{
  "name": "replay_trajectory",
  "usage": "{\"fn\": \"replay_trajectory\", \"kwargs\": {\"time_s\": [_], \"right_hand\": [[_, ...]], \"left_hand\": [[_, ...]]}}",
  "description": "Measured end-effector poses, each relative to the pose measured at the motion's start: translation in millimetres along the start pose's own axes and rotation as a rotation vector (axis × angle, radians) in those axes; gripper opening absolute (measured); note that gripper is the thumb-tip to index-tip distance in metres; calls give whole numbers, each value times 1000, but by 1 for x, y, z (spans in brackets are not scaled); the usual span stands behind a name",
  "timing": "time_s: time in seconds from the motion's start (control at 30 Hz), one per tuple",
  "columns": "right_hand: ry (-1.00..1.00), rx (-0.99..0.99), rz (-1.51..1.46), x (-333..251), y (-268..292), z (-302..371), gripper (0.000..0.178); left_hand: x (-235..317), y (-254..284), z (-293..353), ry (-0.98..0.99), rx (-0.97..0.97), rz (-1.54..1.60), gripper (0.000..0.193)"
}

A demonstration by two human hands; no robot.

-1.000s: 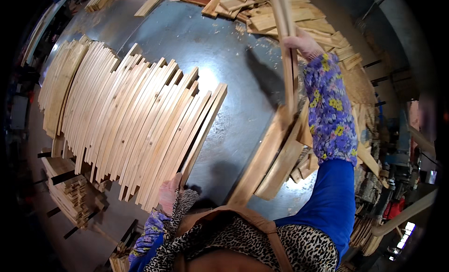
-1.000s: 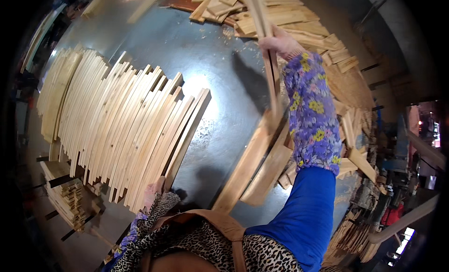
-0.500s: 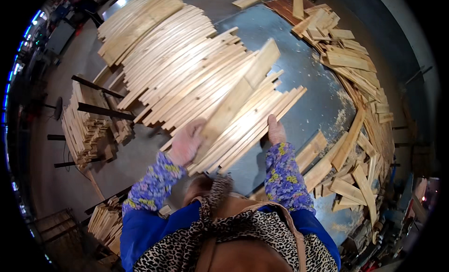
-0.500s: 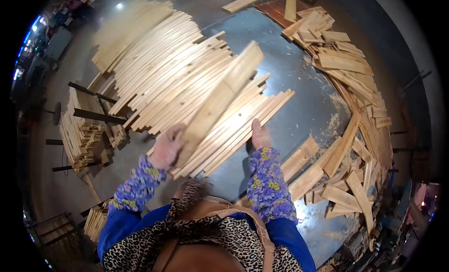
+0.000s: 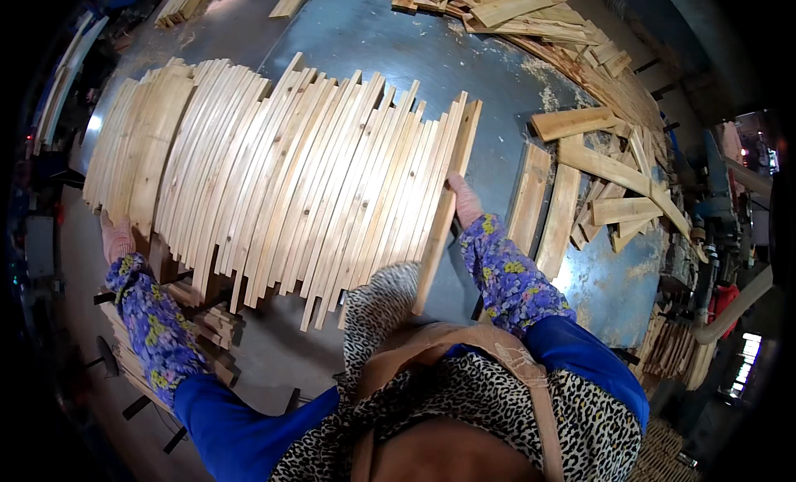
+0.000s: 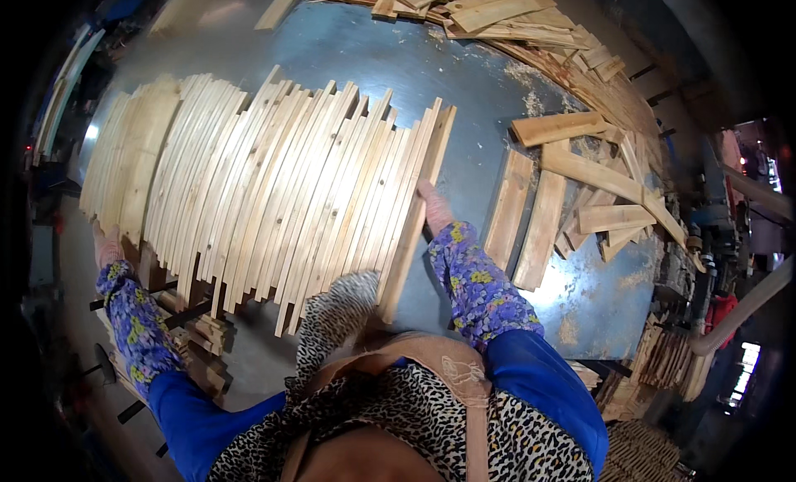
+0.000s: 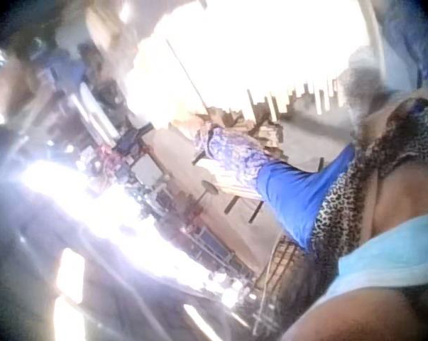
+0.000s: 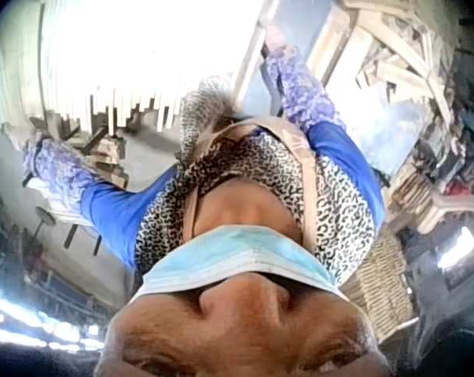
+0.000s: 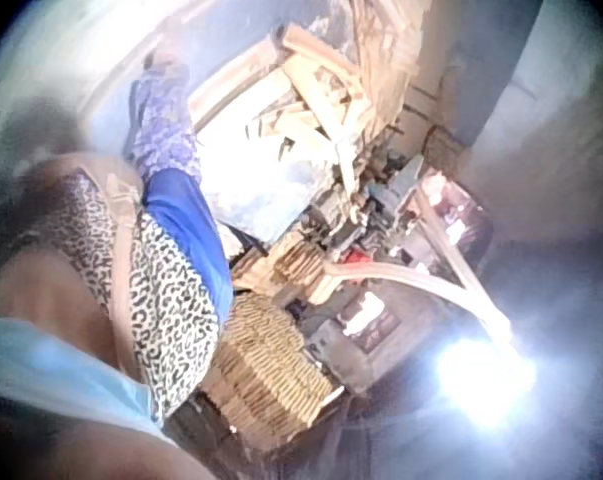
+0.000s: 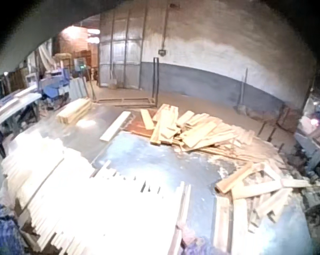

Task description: The person sorts wooden planks on a metal table, picking them up one by one and stacking them into neat piles. The person occasionally moves stacks to different locations on the table to organize the workspace.

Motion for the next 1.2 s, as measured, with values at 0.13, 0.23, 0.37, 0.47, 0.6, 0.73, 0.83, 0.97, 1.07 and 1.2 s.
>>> {"fn": "replay_trajectory", "kwargs": {"time_s": [0.13, 0.23, 0.37, 0.47, 0.6, 0.73, 0.83, 0.97, 1.07, 1.2], "right_hand": [[-101, 102, -250, 15, 1, -6, 61], [31, 206, -138, 9, 60, -9, 57], [444, 175, 768, -75, 91, 0, 58], [348, -136, 746, -107, 3, 15, 56], [557, -740, 1803, -118, -210, 121, 49], [1271, -634, 1433, -147, -279, 149, 42], [1025, -259, 967, -133, -172, 92, 49], [573, -5, 559, -54, -26, 56, 59], [246, -5, 523, 3, 24, 29, 62], [274, -172, 614, 49, -29, 37, 78]], "left_hand": [[-78, -53, 48, -198, 87, 385, 71], [30, -106, 131, -245, 50, 72, 65], [95, -94, 207, -424, -4, 82, 56], [200, -62, 262, -1068, 270, 148, 68], [324, -63, 300, -1317, 32, -186, 63], [300, -87, 234, -857, -375, -343, 48], [209, -76, 132, -145, -422, -336, 50], [87, -17, 36, -151, 109, -534, 66], [-24, 8, 19, 60, 239, -288, 85], [-41, -4, 117, 167, 301, 2, 90]]}}
Point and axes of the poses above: each hand's wrist, its own z-axis away from the middle knuckle, its own y-axis out of the back of the hand, x = y × z, the point moved 8 cm from there along -z, towards the middle knuckle, and after that the axes turned 1 degree about -x, right-handed, at the moved point
